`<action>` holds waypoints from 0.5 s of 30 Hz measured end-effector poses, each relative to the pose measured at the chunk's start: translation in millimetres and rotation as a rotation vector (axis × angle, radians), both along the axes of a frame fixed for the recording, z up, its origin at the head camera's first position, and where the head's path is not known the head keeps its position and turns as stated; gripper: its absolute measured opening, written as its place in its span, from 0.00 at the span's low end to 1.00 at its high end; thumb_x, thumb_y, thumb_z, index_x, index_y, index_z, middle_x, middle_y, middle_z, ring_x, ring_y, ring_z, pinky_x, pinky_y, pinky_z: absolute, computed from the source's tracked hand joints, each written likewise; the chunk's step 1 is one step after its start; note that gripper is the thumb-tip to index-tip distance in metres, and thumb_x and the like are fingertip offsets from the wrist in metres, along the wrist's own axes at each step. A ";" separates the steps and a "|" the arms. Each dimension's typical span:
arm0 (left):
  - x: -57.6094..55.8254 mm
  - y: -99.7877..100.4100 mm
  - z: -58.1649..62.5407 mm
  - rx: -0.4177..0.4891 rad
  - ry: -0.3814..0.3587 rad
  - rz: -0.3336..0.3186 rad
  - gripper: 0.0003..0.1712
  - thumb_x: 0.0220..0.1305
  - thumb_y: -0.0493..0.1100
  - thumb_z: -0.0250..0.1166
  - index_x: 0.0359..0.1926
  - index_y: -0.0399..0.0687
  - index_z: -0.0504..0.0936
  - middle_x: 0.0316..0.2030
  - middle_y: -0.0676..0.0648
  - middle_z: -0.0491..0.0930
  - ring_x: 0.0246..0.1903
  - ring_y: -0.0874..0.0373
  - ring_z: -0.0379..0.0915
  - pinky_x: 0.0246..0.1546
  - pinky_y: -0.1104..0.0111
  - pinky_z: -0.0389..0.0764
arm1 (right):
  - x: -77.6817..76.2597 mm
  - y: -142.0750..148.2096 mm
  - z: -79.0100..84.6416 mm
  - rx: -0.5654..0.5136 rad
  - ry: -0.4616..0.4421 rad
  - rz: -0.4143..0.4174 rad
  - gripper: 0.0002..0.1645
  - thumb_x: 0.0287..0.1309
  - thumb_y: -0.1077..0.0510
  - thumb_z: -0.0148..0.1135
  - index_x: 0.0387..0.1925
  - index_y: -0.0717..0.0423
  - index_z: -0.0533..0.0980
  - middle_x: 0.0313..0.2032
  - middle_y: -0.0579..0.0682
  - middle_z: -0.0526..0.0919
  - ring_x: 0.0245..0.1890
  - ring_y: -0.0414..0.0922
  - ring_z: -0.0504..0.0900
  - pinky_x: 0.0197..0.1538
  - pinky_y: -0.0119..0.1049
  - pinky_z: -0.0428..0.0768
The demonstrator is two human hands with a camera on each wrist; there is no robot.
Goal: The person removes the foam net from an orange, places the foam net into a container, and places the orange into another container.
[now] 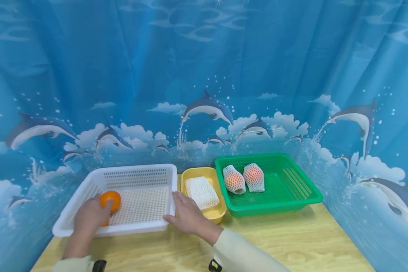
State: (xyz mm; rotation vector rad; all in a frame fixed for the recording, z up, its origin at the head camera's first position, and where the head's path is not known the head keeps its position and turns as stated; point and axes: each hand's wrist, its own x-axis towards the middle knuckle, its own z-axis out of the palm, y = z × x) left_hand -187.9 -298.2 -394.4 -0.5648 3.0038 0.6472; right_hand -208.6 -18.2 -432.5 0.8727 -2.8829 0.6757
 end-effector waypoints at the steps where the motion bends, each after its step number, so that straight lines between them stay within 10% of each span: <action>1: 0.7 3.6 -1.5 -0.011 0.072 -0.021 0.41 0.65 0.52 0.49 0.63 0.21 0.49 0.57 0.21 0.54 0.54 0.27 0.53 0.54 0.41 0.58 | 0.6 2.0 1.0 -0.013 -0.004 -0.001 0.48 0.56 0.37 0.53 0.67 0.61 0.51 0.65 0.55 0.58 0.65 0.48 0.57 0.65 0.46 0.57; 7: 0.5 36.9 -8.2 -0.019 0.436 -0.093 0.36 0.61 0.45 0.55 0.63 0.28 0.56 0.57 0.24 0.56 0.50 0.27 0.58 0.50 0.39 0.61 | 0.5 22.5 3.1 -0.117 0.026 -0.019 0.43 0.57 0.42 0.54 0.67 0.59 0.52 0.64 0.55 0.60 0.64 0.50 0.58 0.65 0.48 0.56; 15: 1.5 80.8 -10.1 0.024 0.470 -0.158 0.34 0.61 0.48 0.56 0.64 0.37 0.58 0.63 0.31 0.51 0.56 0.34 0.56 0.53 0.41 0.62 | -1.4 49.6 8.4 -0.209 0.070 -0.052 0.40 0.58 0.45 0.54 0.66 0.58 0.54 0.62 0.57 0.63 0.62 0.53 0.61 0.63 0.50 0.60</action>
